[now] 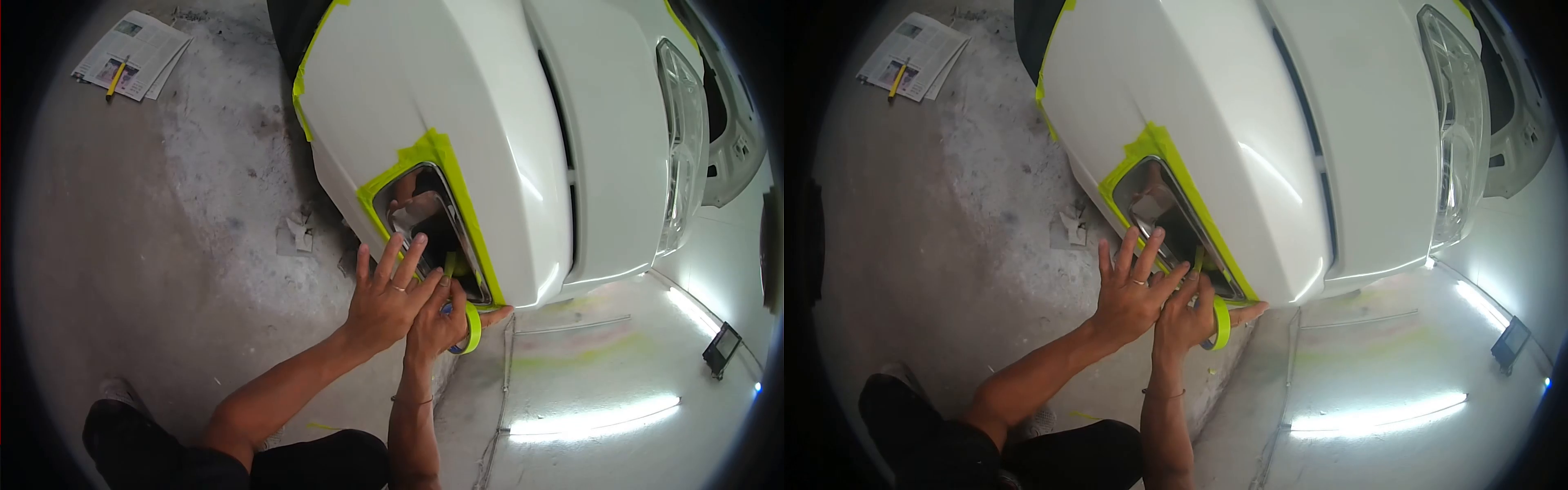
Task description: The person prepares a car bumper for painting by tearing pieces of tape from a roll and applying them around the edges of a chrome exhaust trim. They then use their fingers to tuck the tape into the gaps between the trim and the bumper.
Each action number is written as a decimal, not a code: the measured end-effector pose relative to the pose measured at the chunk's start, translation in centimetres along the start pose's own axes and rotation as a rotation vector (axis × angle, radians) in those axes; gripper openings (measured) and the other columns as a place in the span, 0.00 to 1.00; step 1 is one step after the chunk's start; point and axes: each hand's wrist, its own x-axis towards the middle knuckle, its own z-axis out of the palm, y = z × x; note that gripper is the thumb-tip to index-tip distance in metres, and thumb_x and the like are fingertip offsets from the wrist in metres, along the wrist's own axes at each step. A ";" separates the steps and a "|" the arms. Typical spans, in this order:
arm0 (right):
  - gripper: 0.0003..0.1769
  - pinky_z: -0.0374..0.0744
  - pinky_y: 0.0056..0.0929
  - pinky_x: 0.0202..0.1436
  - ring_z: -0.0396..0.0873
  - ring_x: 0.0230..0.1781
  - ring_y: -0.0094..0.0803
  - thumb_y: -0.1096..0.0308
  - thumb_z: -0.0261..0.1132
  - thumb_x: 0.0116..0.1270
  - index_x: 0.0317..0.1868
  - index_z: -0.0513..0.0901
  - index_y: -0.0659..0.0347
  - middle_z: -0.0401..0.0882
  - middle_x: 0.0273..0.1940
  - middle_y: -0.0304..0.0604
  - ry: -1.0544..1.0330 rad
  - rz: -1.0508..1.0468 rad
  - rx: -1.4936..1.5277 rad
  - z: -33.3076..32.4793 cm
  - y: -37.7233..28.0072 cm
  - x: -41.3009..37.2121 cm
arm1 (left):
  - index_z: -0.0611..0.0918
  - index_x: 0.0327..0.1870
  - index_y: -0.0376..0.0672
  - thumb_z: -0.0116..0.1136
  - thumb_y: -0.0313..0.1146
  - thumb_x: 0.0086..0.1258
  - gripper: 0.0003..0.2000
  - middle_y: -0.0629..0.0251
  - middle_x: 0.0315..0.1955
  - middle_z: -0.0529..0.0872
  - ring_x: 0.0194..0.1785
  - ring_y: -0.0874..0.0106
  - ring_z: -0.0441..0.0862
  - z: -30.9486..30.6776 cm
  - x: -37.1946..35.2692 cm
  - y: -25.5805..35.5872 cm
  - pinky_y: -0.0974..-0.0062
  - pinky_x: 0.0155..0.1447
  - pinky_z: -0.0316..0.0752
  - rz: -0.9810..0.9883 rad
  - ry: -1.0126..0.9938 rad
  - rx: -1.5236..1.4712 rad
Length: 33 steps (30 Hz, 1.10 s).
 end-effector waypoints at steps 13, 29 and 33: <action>0.10 0.73 0.51 0.54 0.75 0.50 0.57 0.66 0.68 0.68 0.43 0.88 0.63 0.82 0.46 0.67 -0.004 0.078 -0.097 1.4 -0.2 0.9 | 0.87 0.49 0.53 0.61 0.42 0.70 0.12 0.57 0.72 0.69 0.77 0.56 0.58 1.0 1.4 -1.6 0.40 0.74 0.50 0.096 0.111 0.080; 0.10 0.67 0.54 0.58 0.67 0.53 0.60 0.64 0.69 0.66 0.41 0.89 0.62 0.72 0.50 0.70 0.055 0.066 -0.083 2.0 0.9 1.1 | 0.87 0.46 0.58 0.63 0.47 0.69 0.10 0.52 0.75 0.57 0.81 0.48 0.42 3.2 2.1 -3.0 0.33 0.77 0.40 0.158 0.061 0.025; 0.11 0.77 0.39 0.42 0.82 0.31 0.45 0.64 0.70 0.66 0.38 0.88 0.65 0.87 0.30 0.56 0.240 -0.354 -0.328 2.2 1.6 1.2 | 0.88 0.46 0.56 0.64 0.44 0.68 0.10 0.52 0.70 0.68 0.76 0.52 0.61 1.0 2.4 -3.4 0.41 0.75 0.56 0.219 0.153 -0.053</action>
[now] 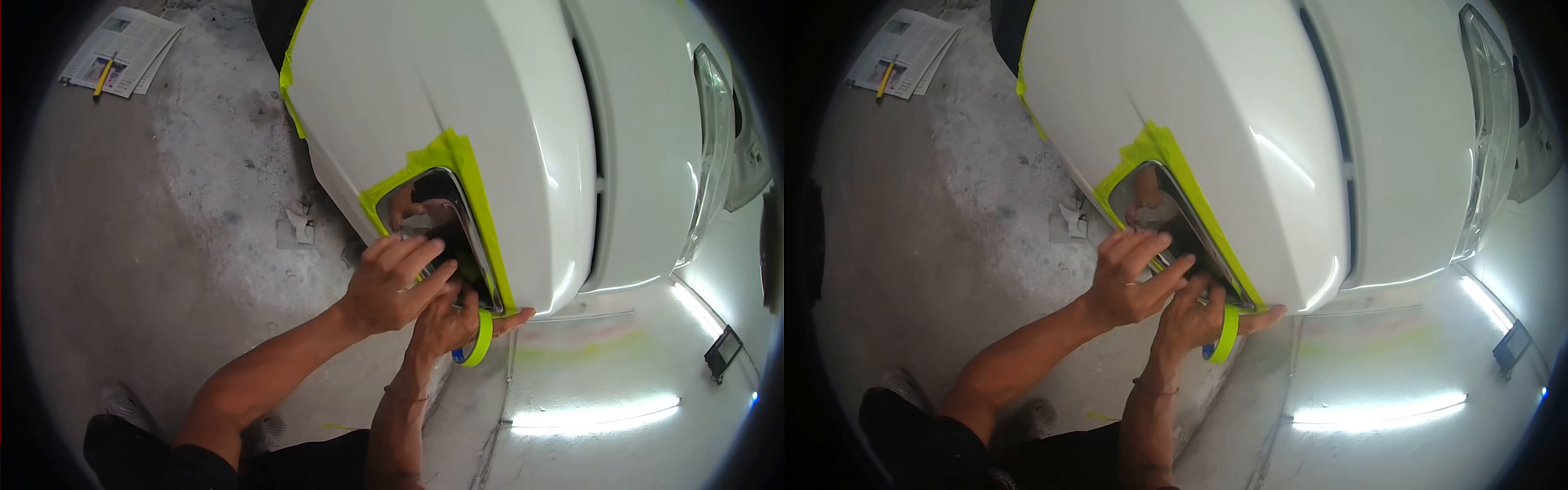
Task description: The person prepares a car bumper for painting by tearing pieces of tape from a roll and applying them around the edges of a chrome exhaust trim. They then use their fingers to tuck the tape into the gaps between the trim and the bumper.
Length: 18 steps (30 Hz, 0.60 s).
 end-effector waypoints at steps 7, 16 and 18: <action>0.10 0.78 0.42 0.40 0.80 0.33 0.48 0.65 0.73 0.61 0.37 0.88 0.64 0.85 0.30 0.55 -0.060 0.227 0.062 0.6 0.5 -0.6 | 0.86 0.46 0.43 0.57 0.38 0.72 0.11 0.54 0.43 0.88 0.40 0.53 0.87 -2.8 3.8 2.3 0.57 0.43 0.82 -0.574 -0.526 -0.503; 0.10 0.79 0.31 0.40 0.81 0.30 0.35 0.68 0.73 0.63 0.39 0.88 0.66 0.88 0.32 0.48 -0.052 0.269 0.234 0.8 0.9 -1.1 | 0.85 0.42 0.42 0.51 0.37 0.73 0.12 0.54 0.36 0.90 0.44 0.52 0.88 -0.6 6.9 1.4 0.55 0.47 0.82 -0.504 -1.050 -0.444; 0.12 0.79 0.31 0.40 0.82 0.30 0.34 0.67 0.74 0.61 0.41 0.89 0.66 0.88 0.33 0.46 -0.081 0.296 0.254 0.6 1.0 -0.9 | 0.86 0.41 0.42 0.52 0.37 0.72 0.11 0.54 0.36 0.90 0.44 0.52 0.88 -0.7 7.0 1.6 0.55 0.47 0.82 -0.498 -1.067 -0.432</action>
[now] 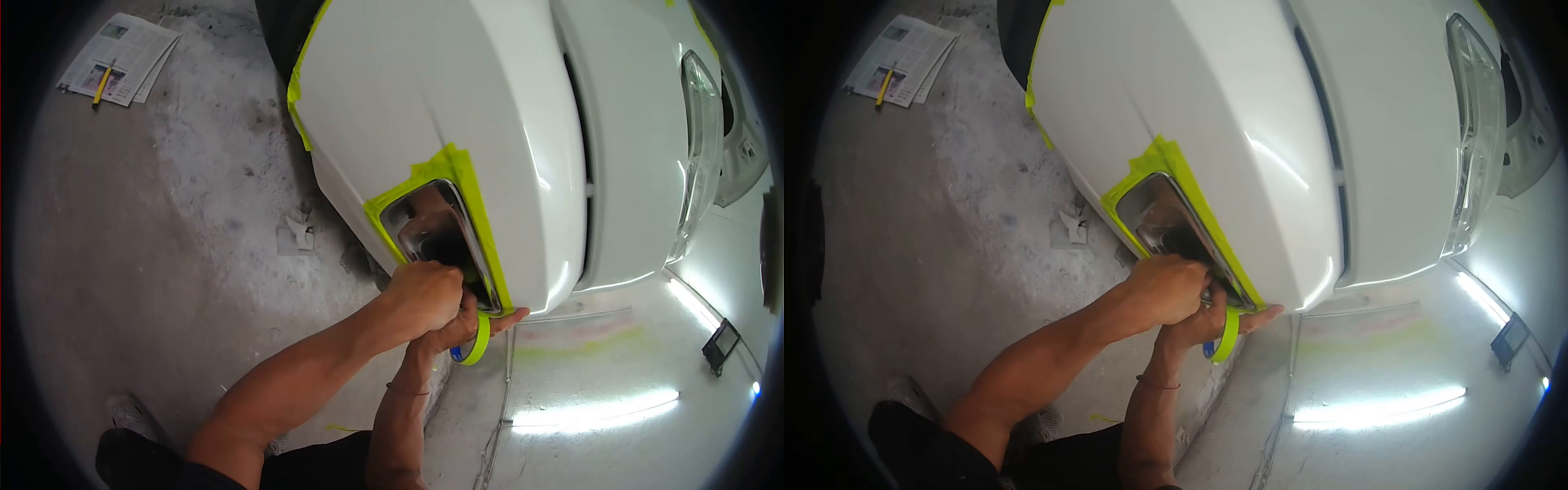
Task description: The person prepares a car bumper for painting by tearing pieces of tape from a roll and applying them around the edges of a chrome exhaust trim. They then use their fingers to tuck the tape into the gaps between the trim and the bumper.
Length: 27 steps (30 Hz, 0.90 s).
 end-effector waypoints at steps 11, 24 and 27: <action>0.19 0.68 0.46 0.67 0.58 0.75 0.53 0.65 0.80 0.52 0.42 0.89 0.67 0.70 0.67 0.68 0.006 -0.160 -0.201 -0.3 -1.5 0.1 | 0.88 0.36 0.40 0.58 0.33 0.64 0.08 0.53 0.33 0.90 0.39 0.53 0.89 -0.2 -0.1 0.7 0.59 0.45 0.84 0.045 0.100 0.094; 0.14 0.73 0.43 0.67 0.63 0.72 0.51 0.62 0.75 0.64 0.41 0.88 0.66 0.52 0.77 0.60 0.205 -0.093 -0.185 -0.6 -0.9 0.3 | 0.79 0.60 0.39 0.45 0.31 0.79 0.15 0.59 0.27 0.86 0.31 0.69 0.87 -4.9 -5.7 -2.7 0.66 0.35 0.78 -0.090 0.157 -0.821; 0.09 0.73 0.46 0.64 0.59 0.74 0.53 0.71 0.75 0.61 0.40 0.86 0.64 0.52 0.75 0.66 0.136 -0.078 -0.011 -2.9 0.1 0.6 | 0.79 0.62 0.38 0.43 0.30 0.80 0.16 0.63 0.29 0.85 0.30 0.75 0.85 -3.2 -6.8 -3.8 0.74 0.36 0.78 -0.164 0.247 -0.770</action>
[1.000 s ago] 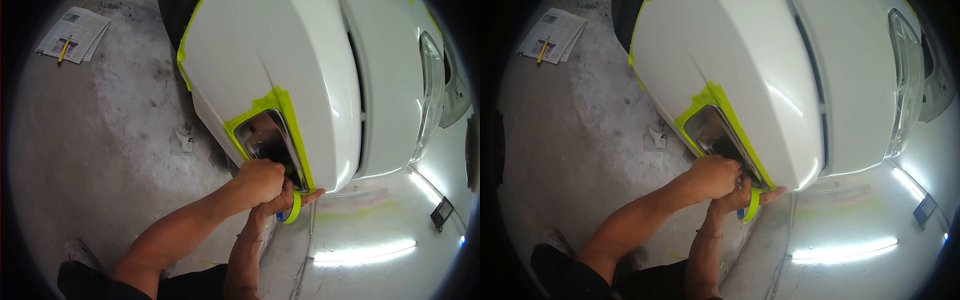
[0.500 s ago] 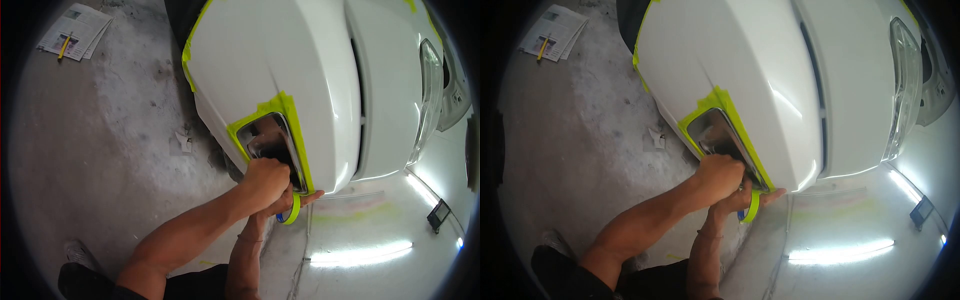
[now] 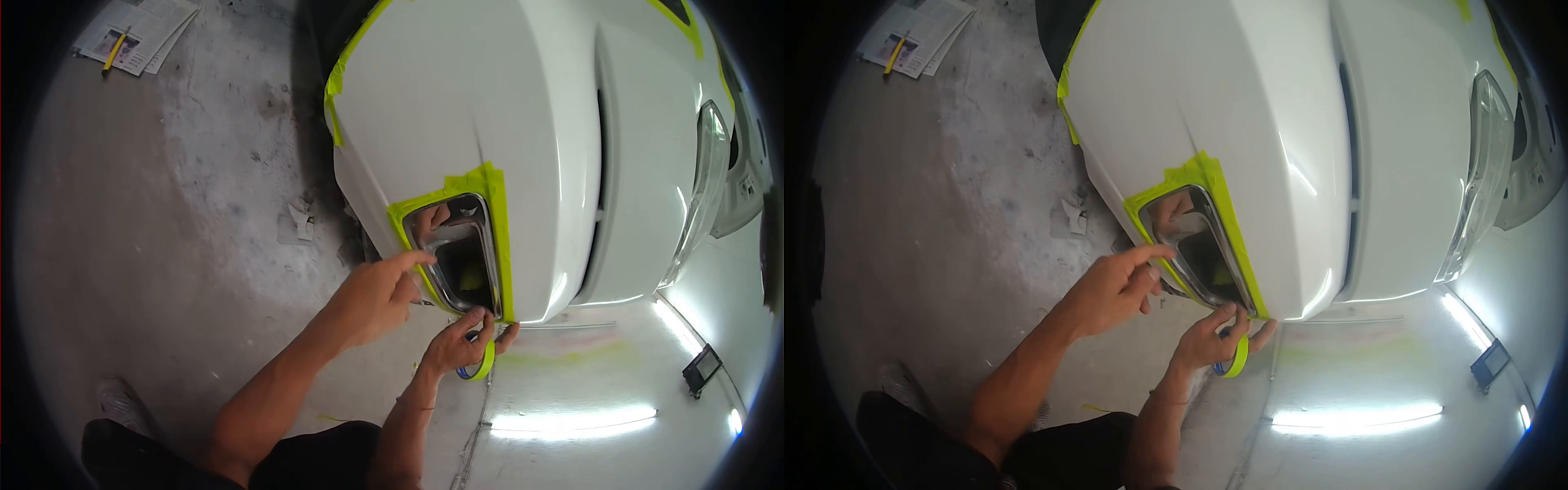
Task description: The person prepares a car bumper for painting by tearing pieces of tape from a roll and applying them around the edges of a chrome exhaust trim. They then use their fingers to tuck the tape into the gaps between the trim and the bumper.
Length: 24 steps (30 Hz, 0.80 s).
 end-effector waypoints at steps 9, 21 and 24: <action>0.15 0.65 0.46 0.73 0.56 0.77 0.54 0.62 0.74 0.62 0.43 0.90 0.64 0.46 0.77 0.63 -0.071 0.019 -0.222 1.0 -3.8 -0.7 | 0.84 0.50 0.39 0.53 0.30 0.78 0.09 0.61 0.35 0.88 0.32 0.73 0.86 1.9 0.6 -1.9 0.76 0.40 0.80 0.124 0.104 0.055; 0.10 0.63 0.43 0.72 0.57 0.76 0.54 0.71 0.72 0.56 0.33 0.81 0.69 0.49 0.76 0.65 0.054 0.067 -0.219 2.3 -3.5 0.2 | 0.83 0.54 0.35 0.53 0.31 0.79 0.12 0.62 0.28 0.86 0.27 0.76 0.82 3.8 0.1 -1.2 0.76 0.33 0.78 0.216 0.179 0.065; 0.10 0.64 0.42 0.71 0.58 0.75 0.52 0.72 0.71 0.58 0.31 0.78 0.69 0.52 0.75 0.64 0.117 0.141 -0.073 2.6 -4.1 -0.2 | 0.76 0.65 0.33 0.50 0.33 0.81 0.18 0.63 0.27 0.83 0.25 0.78 0.78 4.6 0.3 -0.8 0.79 0.27 0.74 -0.053 -0.174 -0.371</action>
